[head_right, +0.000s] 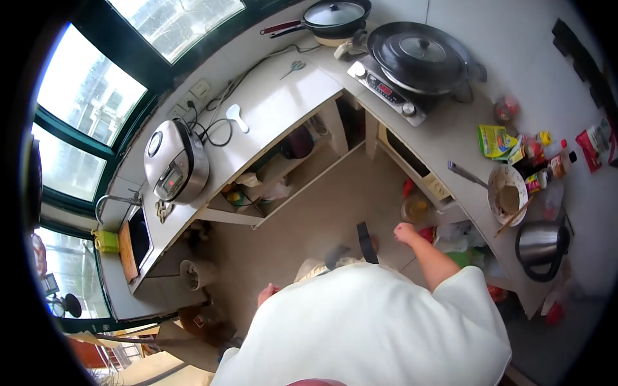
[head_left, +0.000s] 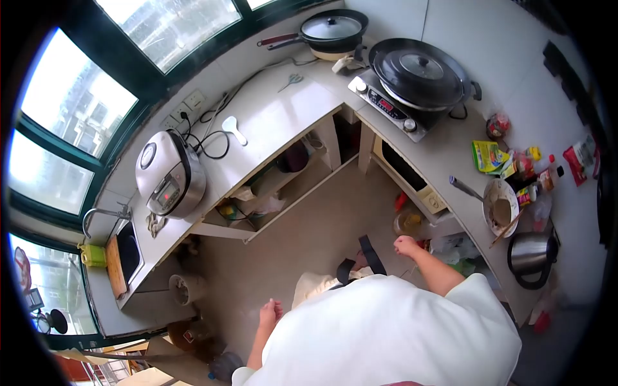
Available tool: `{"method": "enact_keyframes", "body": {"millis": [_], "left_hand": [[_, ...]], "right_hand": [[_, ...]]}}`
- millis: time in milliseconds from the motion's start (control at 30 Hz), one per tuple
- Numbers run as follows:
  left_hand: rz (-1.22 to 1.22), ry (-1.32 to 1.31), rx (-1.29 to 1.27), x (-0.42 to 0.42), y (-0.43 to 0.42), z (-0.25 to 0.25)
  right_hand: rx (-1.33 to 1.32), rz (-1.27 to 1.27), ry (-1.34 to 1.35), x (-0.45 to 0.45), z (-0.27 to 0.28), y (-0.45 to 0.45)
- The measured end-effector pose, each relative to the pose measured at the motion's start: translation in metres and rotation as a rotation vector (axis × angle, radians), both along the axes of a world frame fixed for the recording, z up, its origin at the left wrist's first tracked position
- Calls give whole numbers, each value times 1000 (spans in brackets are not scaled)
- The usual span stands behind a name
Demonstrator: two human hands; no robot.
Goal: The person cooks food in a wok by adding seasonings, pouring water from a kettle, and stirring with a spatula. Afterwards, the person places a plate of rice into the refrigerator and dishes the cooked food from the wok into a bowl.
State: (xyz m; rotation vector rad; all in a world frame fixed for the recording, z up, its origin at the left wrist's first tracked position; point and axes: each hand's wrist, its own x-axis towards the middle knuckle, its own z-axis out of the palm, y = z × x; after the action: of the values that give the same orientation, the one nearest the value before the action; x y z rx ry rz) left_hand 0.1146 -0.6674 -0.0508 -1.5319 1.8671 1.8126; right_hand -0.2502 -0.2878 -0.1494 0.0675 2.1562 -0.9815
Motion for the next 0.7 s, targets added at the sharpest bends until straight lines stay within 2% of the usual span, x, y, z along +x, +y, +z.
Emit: {"method": "enact_keyframes", "body": {"millis": [33, 67, 200, 333, 400, 467, 567, 700], "left_hand": [[59, -6, 21, -22, -3, 12], [70, 16, 105, -37, -11, 8], [-93, -30, 114, -96, -38, 11], [-239, -3, 165, -150, -94, -6], [-228, 29, 189, -175, -122, -14], [-151, 60, 212, -196, -152, -23], [-179, 99, 219, -218, -182, -28], [-258, 78, 224, -238, -196, -33]], "right_hand": [[-77, -89, -34, -7, 10, -12], [-96, -53, -80, -10, 15, -21], [-60, 5, -149, -2, 51, -44], [-39, -132, -187, 10, 17, -28], [7, -199, -200, 15, 12, -8], [58, -271, -211, 19, 18, 0], [102, -408, -161, 22, 39, -2], [-43, -557, -155, 24, 44, -31]]}}
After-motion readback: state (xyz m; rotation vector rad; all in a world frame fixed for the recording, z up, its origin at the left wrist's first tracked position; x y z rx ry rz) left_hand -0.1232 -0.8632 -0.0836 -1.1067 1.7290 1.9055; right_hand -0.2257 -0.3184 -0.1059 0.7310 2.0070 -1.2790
